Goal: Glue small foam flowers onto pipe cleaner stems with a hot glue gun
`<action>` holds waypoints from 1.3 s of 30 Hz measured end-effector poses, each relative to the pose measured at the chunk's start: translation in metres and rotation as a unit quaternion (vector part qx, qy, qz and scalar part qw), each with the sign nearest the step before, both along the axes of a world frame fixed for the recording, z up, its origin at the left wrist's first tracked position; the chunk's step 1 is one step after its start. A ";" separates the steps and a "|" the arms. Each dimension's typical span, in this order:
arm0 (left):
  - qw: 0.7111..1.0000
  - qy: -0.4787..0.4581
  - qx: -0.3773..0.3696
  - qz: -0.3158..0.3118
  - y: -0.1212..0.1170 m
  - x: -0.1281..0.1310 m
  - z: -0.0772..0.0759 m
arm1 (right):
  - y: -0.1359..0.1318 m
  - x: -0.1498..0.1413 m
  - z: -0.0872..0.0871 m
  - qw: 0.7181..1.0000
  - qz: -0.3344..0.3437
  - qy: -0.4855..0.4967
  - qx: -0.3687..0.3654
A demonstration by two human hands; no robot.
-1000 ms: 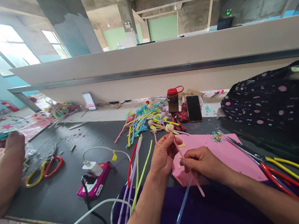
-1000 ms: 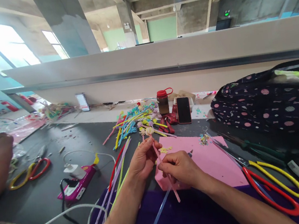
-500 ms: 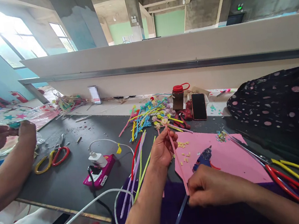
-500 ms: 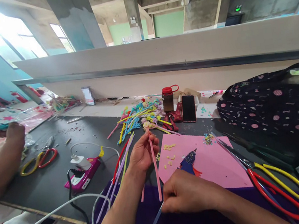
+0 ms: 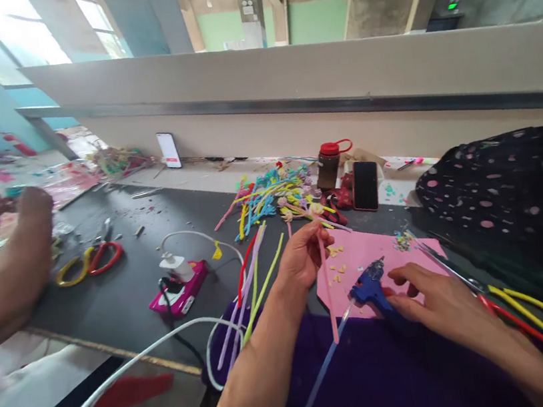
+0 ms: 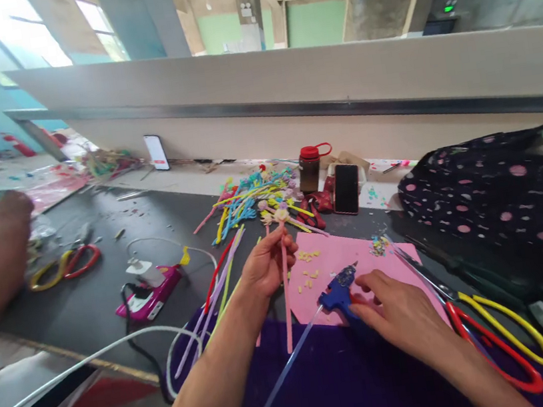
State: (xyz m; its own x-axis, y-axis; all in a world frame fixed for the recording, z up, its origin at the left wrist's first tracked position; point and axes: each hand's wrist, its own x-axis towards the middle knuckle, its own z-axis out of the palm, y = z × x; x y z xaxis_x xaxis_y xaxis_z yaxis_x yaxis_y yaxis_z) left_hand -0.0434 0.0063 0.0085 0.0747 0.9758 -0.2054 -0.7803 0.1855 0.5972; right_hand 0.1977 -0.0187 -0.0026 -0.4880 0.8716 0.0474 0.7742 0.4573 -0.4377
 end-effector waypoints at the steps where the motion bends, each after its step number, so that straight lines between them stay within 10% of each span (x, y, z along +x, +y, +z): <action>1: 1.000 0.005 0.010 -0.002 0.000 0.001 -0.001 | -0.002 -0.003 -0.009 0.999 -0.009 -0.038 0.025; 8: 1.000 0.018 0.022 -0.003 0.001 0.002 -0.003 | -0.011 -0.024 -0.026 0.984 -0.020 -0.166 0.059; 14: 0.994 0.105 0.029 -0.016 -0.001 0.009 -0.004 | 0.003 0.004 -0.007 0.991 -0.070 0.063 -0.097; 19: 0.981 0.170 0.060 -0.072 -0.005 0.016 -0.004 | 0.006 0.027 0.004 0.882 -0.080 0.403 -0.232; 24: 0.973 0.186 0.024 -0.133 -0.004 0.021 -0.006 | -0.007 0.020 0.007 0.827 -0.066 0.498 -0.253; 39: 0.949 0.310 0.031 -0.054 -0.005 0.032 -0.013 | -0.031 0.015 0.012 0.926 0.011 0.328 -0.189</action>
State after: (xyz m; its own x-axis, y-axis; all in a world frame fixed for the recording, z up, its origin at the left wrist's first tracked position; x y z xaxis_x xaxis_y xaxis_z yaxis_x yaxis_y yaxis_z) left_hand -0.0112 0.0012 -0.0042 0.0594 0.9809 -0.1851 -0.2544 0.1941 0.9474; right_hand 0.2124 -0.0501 0.0092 -0.4806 0.8763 0.0333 0.2781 0.1883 -0.9419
